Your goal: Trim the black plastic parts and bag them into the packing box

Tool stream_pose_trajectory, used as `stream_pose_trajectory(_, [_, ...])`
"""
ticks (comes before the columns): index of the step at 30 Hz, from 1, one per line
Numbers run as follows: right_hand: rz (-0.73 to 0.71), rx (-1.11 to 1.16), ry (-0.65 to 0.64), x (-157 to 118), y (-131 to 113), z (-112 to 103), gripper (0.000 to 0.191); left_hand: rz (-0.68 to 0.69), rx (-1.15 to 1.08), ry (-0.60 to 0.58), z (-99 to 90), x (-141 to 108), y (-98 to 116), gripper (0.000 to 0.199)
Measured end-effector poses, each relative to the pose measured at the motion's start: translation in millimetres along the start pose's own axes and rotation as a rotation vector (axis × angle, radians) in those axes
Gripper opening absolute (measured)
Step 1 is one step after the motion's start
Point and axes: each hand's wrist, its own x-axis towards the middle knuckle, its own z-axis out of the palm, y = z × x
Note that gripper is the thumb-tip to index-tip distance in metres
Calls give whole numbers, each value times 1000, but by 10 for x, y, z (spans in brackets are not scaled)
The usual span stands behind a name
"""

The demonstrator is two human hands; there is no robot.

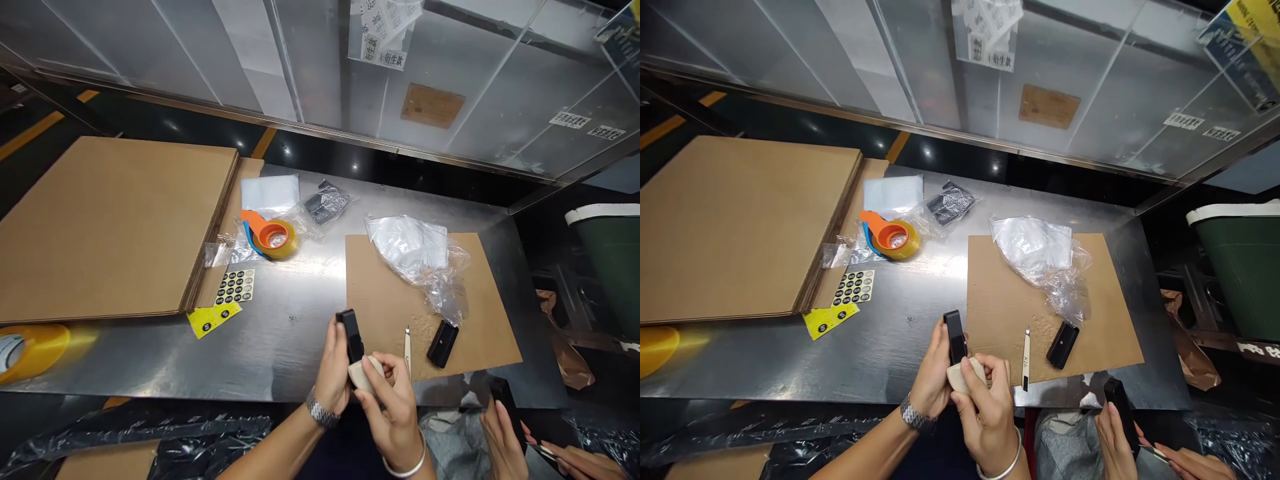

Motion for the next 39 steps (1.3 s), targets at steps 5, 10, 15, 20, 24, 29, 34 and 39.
stream_pose_trajectory(5, [28, 87, 29, 208, 38, -53, 47, 199, 172, -89, -28, -85, -8, 53])
stream_pose_trajectory(10, [63, 101, 168, 412, 71, -79, 47, 227, 284, -173, -55, -124, 55, 46])
stream_pose_trajectory(15, [311, 330, 78, 572, 334, -105, 34, 160, 277, -182, -60, -192, 137, 49])
stream_pose_trajectory(20, [481, 427, 183, 429, 458, -21, 36, -90, 195, -163, -63, -151, 236, 41])
stream_pose_trajectory(24, [454, 420, 212, 287, 337, -1, 34, -155, 54, -234, -68, -106, 216, 38])
stream_pose_trajectory(29, [337, 161, 214, 292, 244, -58, 36, -128, 40, -204, -69, -70, 135, 46])
stream_pose_trajectory(34, [93, -173, 101, 322, 148, -131, 42, -81, 19, -214, -52, -52, 108, 43])
stream_pose_trajectory(39, [24, -418, -12, 322, 160, -141, 41, -64, 121, -217, -48, -42, 93, 33])
